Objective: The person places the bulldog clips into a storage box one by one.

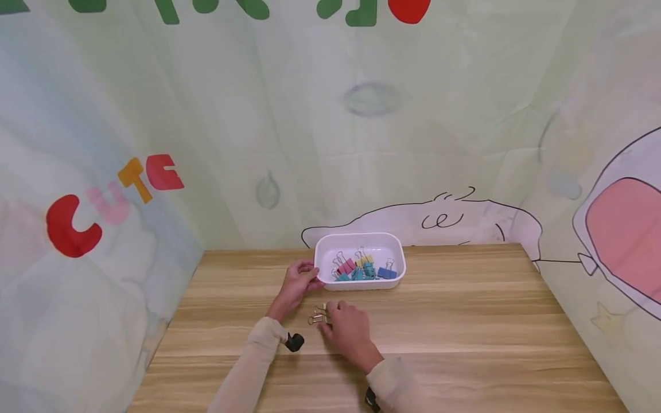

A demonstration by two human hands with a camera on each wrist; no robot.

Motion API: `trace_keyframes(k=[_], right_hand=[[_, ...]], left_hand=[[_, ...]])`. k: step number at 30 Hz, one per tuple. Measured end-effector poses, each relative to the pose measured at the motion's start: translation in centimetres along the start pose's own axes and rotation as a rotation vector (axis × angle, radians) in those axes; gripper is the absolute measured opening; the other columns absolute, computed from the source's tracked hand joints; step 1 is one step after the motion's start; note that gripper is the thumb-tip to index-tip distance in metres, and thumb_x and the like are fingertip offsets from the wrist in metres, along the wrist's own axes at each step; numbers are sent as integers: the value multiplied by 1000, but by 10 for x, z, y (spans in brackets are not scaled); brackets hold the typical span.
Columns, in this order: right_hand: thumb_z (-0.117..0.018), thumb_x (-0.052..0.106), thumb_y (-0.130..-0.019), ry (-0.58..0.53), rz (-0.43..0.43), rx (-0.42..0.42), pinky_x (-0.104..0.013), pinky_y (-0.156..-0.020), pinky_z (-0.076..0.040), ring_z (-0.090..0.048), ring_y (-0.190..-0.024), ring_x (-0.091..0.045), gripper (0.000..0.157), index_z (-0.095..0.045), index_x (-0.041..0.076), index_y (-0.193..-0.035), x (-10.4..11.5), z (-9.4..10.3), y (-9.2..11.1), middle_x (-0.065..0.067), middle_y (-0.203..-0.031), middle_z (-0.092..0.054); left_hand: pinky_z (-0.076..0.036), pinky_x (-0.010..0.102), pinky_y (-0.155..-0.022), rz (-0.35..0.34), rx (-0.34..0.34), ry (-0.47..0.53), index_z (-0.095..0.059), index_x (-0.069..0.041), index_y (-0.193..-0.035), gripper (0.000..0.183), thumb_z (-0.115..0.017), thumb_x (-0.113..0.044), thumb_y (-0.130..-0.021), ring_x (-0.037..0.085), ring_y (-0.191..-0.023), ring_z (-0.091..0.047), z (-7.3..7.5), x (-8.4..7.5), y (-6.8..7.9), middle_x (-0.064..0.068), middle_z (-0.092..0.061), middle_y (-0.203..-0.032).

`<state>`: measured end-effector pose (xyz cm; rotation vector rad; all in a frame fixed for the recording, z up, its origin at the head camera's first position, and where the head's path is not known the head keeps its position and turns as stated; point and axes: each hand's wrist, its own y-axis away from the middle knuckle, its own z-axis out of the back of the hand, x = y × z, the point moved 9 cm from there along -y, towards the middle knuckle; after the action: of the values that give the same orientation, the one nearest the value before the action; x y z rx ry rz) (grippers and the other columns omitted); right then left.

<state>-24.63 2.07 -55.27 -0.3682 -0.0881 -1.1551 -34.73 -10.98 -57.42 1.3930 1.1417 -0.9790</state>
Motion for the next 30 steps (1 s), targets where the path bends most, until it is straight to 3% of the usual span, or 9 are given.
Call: trace_keyframes(k=[10,23,30], right_hand=[[-82,23,-87,-6,8,-60,-33,-43,-50,-62,-63,-22,20,-64,14,-90,-1,1,6,-2,-77,-59],[-77,11,-88,-49,-37,-21,-33,-45,-49,-61,-62,-20,13,-66,16,-83,-12,11,1,2,-70,-61],[-77,8,-87,-66,-43,-11,-31,-42,-45,-53,-56,-16,13,-68,16,-83,-25,26,-4,3,-66,-59]], left_hand=[[-67,35,-84,11,-1,-18,-49,12,-135,34,-58,1,-105,35,-95,-68,1,1,2,19,-52,-115],[-67,36,-84,-13,11,-3,-49,13,-134,34,-58,2,-104,28,-88,-68,1,0,1,19,-52,-114],[-68,36,-81,-28,17,10,-48,15,-133,34,-59,3,-103,28,-86,-68,1,0,-1,19,-52,-113]])
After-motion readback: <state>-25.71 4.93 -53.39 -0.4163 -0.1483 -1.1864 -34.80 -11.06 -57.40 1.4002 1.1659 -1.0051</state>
